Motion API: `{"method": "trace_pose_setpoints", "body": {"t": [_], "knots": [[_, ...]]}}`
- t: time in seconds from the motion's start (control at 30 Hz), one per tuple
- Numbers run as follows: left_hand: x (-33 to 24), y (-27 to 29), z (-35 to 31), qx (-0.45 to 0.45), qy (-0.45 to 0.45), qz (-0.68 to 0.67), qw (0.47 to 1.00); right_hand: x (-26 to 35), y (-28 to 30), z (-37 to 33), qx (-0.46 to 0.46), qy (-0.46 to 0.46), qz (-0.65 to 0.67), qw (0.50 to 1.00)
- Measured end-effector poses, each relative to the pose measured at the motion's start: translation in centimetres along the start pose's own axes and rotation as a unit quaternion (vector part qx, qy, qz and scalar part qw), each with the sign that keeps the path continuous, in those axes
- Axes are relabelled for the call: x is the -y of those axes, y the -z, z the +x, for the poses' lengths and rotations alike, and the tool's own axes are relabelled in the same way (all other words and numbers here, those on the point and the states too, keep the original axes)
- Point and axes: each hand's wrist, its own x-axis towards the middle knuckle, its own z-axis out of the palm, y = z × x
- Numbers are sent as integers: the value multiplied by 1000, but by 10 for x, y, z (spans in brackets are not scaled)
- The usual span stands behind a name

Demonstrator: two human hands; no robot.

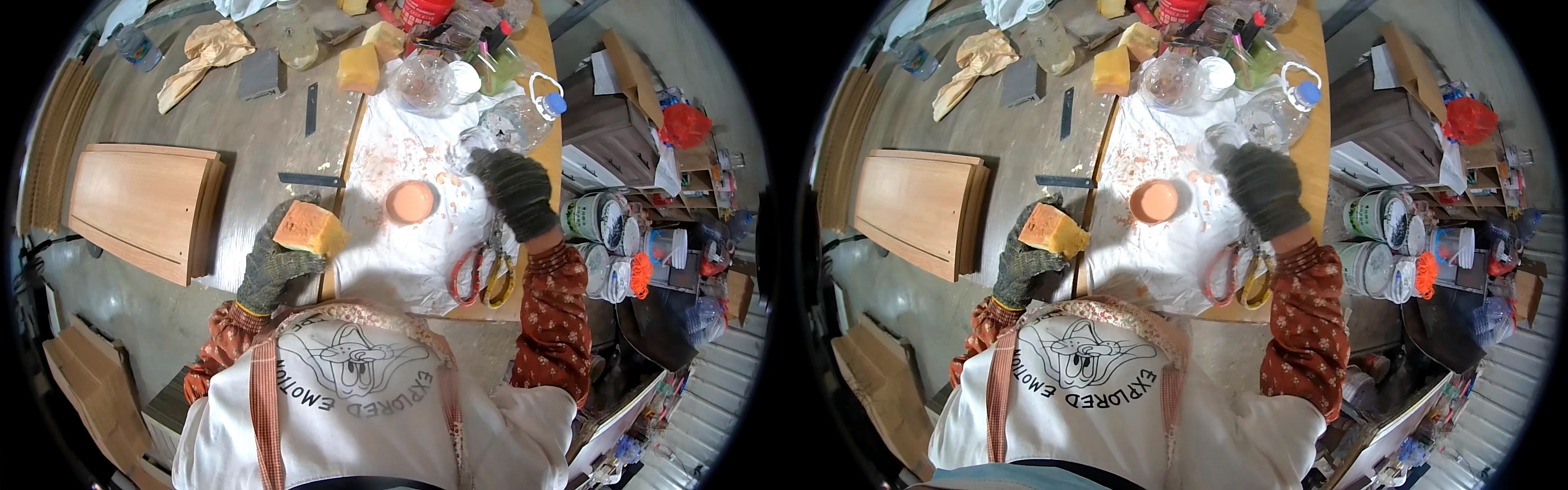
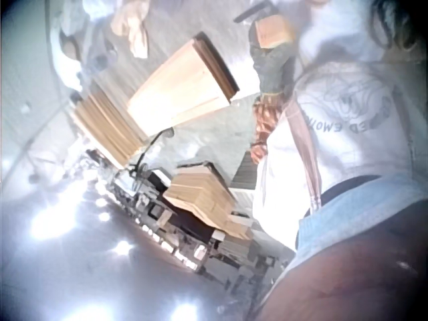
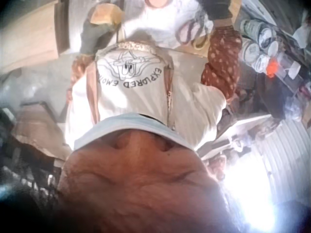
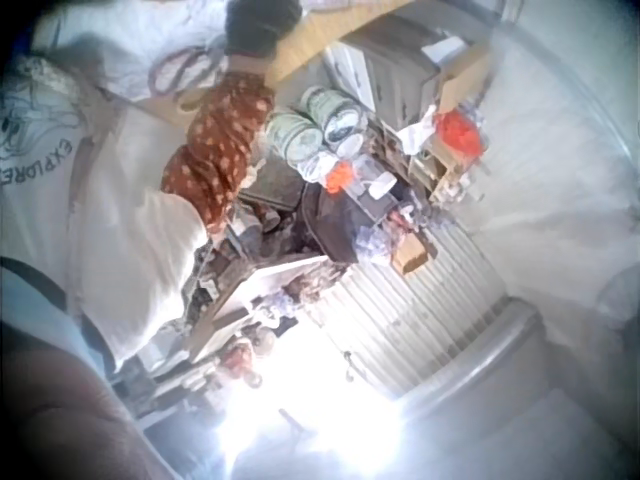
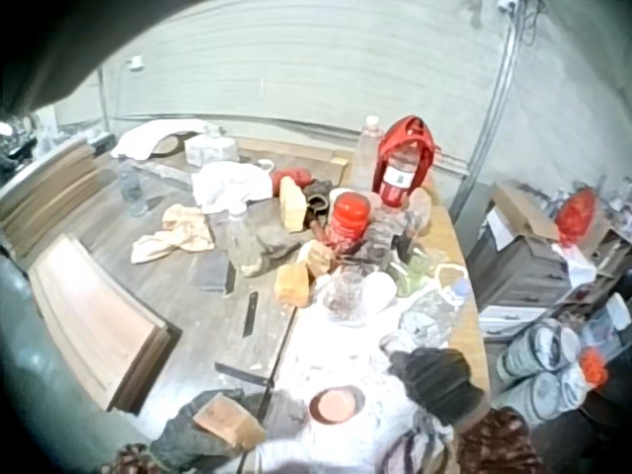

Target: The person applies a liquid coating to wooden panels using a sponge. The person handles the panels individually, wiping the sponge across the flat surfaces and textured edges before stacking them on a table.

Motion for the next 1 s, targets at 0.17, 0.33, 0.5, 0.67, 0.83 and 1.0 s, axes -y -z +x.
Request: {"method": "trace_pose_setpoints", "body": {"t": [0.17, 0.33, 0.5, 0.67, 0.83, 1.0], "knots": [[12, 5, 2, 2, -10, 7, 1000, -33, 10, -11, -169, 107, 57, 978], [23, -2, 2, 18, -32, 23, 999, -24, 44, -41, -217, 19, 474, 853], [18, -19, 9, 77, -19, 46, 996, 34, 46, -42, -171, 64, 566, 804], [22, -24, 8, 73, -64, 51, 994, 60, -2, -34, -259, 111, 222, 933], [24, -17, 8, 69, -47, 101, 991, 64, 20, -30, -142, 108, 191, 965], [31, -22, 11, 84, -72, 57, 992, 62, -10, -31, -264, 101, 162, 945]]}}
